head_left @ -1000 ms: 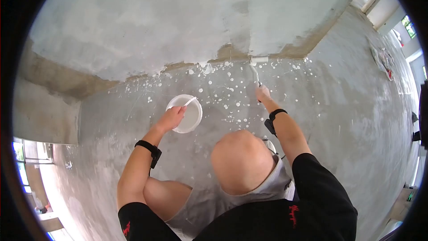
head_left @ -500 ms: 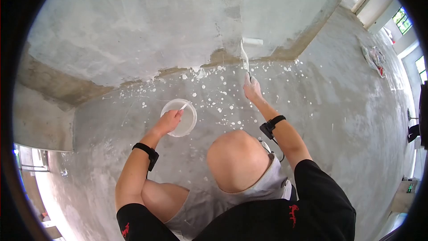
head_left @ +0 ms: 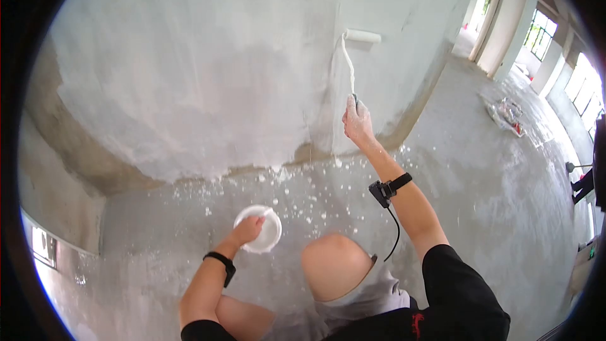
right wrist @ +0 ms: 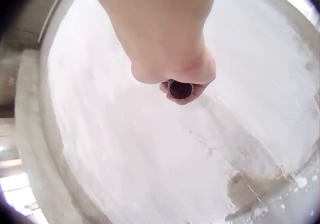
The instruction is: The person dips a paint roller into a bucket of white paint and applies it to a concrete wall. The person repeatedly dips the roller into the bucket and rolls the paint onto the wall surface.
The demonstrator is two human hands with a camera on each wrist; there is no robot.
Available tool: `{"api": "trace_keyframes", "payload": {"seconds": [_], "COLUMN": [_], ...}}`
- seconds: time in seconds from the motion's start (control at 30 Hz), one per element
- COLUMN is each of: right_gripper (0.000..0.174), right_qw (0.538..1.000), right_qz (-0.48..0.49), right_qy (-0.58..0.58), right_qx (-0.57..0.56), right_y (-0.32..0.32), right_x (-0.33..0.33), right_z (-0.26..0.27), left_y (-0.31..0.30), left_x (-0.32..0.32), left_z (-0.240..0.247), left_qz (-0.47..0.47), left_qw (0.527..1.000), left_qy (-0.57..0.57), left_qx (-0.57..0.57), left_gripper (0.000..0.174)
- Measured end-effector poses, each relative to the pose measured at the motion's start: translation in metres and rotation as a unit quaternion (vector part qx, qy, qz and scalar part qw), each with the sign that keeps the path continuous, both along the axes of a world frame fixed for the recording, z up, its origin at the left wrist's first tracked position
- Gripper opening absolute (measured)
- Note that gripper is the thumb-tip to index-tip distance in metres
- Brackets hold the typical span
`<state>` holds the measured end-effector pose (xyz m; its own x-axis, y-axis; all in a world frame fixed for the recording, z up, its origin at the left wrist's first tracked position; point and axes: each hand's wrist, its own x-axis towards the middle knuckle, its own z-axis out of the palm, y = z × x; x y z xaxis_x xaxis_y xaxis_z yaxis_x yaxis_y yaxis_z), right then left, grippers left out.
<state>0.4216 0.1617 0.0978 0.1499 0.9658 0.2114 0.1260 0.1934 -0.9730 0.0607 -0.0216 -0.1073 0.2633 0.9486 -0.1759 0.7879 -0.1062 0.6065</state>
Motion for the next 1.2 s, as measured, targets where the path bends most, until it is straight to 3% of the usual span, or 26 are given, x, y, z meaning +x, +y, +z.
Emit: {"api": "trace_keyframes", "payload": {"seconds": [0.23, 0.37, 0.47, 0.53, 0.6, 0.67, 0.77, 0.93, 1.03, 1.1, 1.2], "right_gripper": [0.043, 0.048, 0.046, 0.043, 0.045, 0.046, 0.046, 0.044, 0.041, 0.041, 0.041], "right_qw": [0.996, 0.979, 0.978, 0.983, 0.992, 0.993, 0.998, 0.999, 0.999, 0.994, 0.993], "right_qz": [-0.053, -0.062, -0.055, -0.043, -0.02, -0.024, -0.011, 0.022, 0.008, -0.004, 0.004], "right_qy": [-0.004, -0.077, -0.079, -0.059, -0.039, -0.021, -0.003, -0.011, -0.03, -0.11, -0.105], "right_qx": [0.068, 0.18, 0.184, 0.17, 0.12, 0.113, 0.068, 0.028, -0.04, 0.011, -0.047], "right_y": [0.025, 0.035, 0.058, 0.074, 0.079, 0.069, 0.05, 0.004, -0.03, -0.031, -0.045], "right_x": [-0.008, -0.017, -0.022, -0.022, -0.023, -0.029, -0.028, -0.016, -0.014, -0.004, 0.002], "right_z": [0.137, 0.202, 0.221, 0.213, 0.189, 0.15, 0.074, -0.035, -0.1, -0.146, -0.197], "left_y": [-0.004, -0.006, -0.007, -0.014, -0.014, -0.012, -0.021, -0.018, -0.02, -0.026, -0.028], "left_x": [0.006, 0.004, -0.004, -0.002, -0.005, -0.013, -0.007, -0.012, -0.017, -0.009, -0.006], "left_z": [0.004, 0.009, -0.004, 0.013, 0.011, -0.024, 0.001, 0.002, 0.003, 0.025, 0.026], "left_qz": [-0.014, -0.011, 0.01, 0.015, 0.018, 0.03, 0.062, 0.065, 0.053, 0.072, 0.072], "left_qw": [1.0, 0.999, 1.0, 0.999, 0.997, 0.998, 0.997, 0.997, 0.998, 0.996, 0.996], "left_qy": [0.025, 0.035, 0.028, 0.033, 0.037, 0.038, 0.033, 0.034, 0.014, -0.014, -0.019], "left_qx": [0.005, -0.036, -0.003, -0.027, -0.06, 0.049, -0.017, -0.029, -0.027, -0.043, -0.04], "left_gripper": [0.05, 0.05, 0.05, 0.053, 0.056, 0.052, 0.053, 0.054, 0.055, 0.055, 0.055]}}
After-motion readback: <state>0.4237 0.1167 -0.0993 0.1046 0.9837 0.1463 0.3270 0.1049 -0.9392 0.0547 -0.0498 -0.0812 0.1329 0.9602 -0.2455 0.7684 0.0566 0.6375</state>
